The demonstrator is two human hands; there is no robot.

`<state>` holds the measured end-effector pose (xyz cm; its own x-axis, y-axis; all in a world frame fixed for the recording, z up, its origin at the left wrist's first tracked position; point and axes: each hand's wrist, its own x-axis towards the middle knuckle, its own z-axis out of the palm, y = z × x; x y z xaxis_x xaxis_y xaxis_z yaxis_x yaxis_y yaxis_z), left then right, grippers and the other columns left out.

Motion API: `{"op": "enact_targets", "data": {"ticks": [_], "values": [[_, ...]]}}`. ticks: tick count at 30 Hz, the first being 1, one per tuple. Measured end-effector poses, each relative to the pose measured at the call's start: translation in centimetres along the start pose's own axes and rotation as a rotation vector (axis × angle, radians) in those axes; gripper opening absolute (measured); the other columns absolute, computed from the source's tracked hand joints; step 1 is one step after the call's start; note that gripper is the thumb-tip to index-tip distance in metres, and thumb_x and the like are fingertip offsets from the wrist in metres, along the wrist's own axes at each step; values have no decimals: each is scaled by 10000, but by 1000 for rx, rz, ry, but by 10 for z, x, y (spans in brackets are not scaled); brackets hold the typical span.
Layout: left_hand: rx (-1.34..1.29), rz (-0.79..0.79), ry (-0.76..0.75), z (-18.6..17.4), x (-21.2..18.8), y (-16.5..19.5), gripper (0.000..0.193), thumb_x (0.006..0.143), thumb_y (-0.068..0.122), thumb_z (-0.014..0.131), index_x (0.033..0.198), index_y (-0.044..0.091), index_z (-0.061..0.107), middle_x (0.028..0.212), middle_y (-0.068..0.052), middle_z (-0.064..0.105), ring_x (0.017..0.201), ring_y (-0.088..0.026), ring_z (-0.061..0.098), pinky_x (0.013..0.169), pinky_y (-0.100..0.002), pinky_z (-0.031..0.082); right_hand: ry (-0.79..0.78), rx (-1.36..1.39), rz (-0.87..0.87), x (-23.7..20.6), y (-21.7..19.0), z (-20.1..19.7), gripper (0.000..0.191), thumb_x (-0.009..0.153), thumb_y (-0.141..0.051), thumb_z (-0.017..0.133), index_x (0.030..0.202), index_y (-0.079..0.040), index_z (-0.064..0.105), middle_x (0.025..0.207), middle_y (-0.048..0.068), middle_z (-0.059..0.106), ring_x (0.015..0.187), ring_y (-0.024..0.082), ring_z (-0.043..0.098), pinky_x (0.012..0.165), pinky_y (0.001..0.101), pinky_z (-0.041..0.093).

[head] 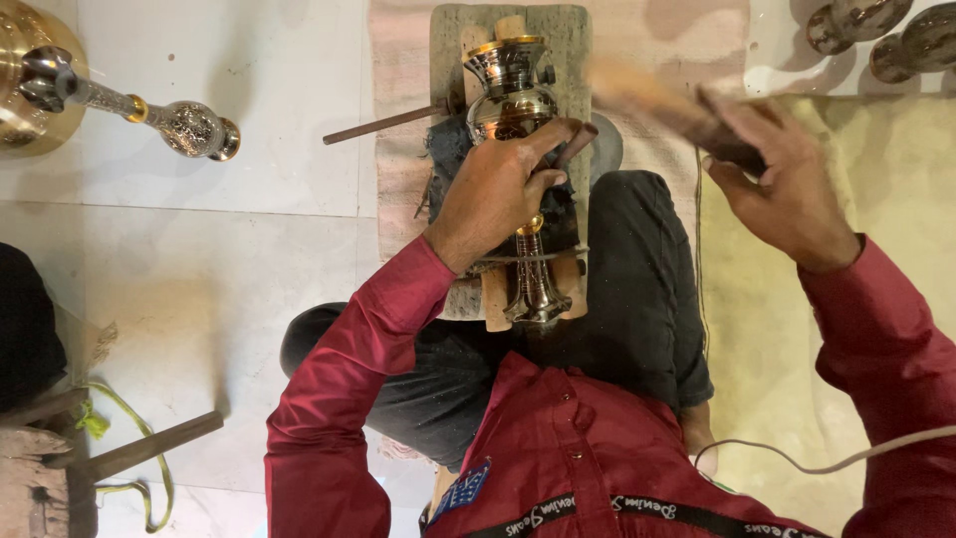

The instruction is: The person sits cross-legged on the floor and repeatedly strikes a brass vessel with a wooden mallet to shape it, holding the vessel steady against a sandbag. The person occasionally repositions the vessel and uses a small punch tool on its surface before resuming hammering.

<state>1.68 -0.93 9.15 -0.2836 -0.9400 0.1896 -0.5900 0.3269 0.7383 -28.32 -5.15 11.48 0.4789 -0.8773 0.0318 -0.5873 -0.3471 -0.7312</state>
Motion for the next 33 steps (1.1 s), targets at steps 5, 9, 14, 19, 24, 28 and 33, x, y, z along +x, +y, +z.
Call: {"op": "enact_targets", "data": {"ticks": [5,9,14,19,24,28,33], "values": [[-40,-88,-45,0,-5,-3,519,942,96,756,1419,179,572,833,-153,744,620,-240,736,588,-402,570,60,33,-37,-1,-7,-3,676,923,69,685,1545,-105,486,1325,97,618,1183,170,612,982,327,533],[-47,26,52,4,-8,-10,551,946,71,758,1446,183,555,959,-152,754,683,-226,742,628,-376,593,28,199,-77,-2,-7,2,673,958,136,617,1581,-11,408,1422,95,559,1311,163,551,1093,354,506],[-70,10,53,7,-9,-12,559,957,48,736,1456,205,537,1031,-143,752,700,-213,759,659,-366,614,-14,383,27,-1,-3,3,568,1038,62,640,1576,-22,479,1310,59,586,1204,122,590,1044,316,537],[-72,3,31,4,-6,-6,522,951,84,753,1417,222,565,957,-127,756,769,-242,772,692,-388,615,-12,-133,-157,2,1,3,638,962,48,692,1558,-73,499,1301,180,594,1116,221,620,943,320,566],[-50,8,31,5,-8,-5,513,957,93,755,1423,189,564,965,-144,754,798,-265,769,679,-394,606,8,-278,-250,3,6,4,660,975,76,689,1591,-112,542,1292,222,622,1088,283,657,913,317,596],[-48,33,74,9,-9,-13,540,947,87,748,1442,156,542,1037,-163,751,745,-231,777,675,-367,623,30,-164,-66,0,5,-3,545,996,5,739,1505,-97,574,1124,158,627,953,234,623,801,326,529],[-60,40,72,10,-9,-17,553,952,66,737,1458,168,539,984,-144,762,783,-238,782,695,-369,626,87,-249,-268,2,-7,-6,618,873,104,709,1464,-11,573,1179,212,629,961,255,650,814,343,571]]}}
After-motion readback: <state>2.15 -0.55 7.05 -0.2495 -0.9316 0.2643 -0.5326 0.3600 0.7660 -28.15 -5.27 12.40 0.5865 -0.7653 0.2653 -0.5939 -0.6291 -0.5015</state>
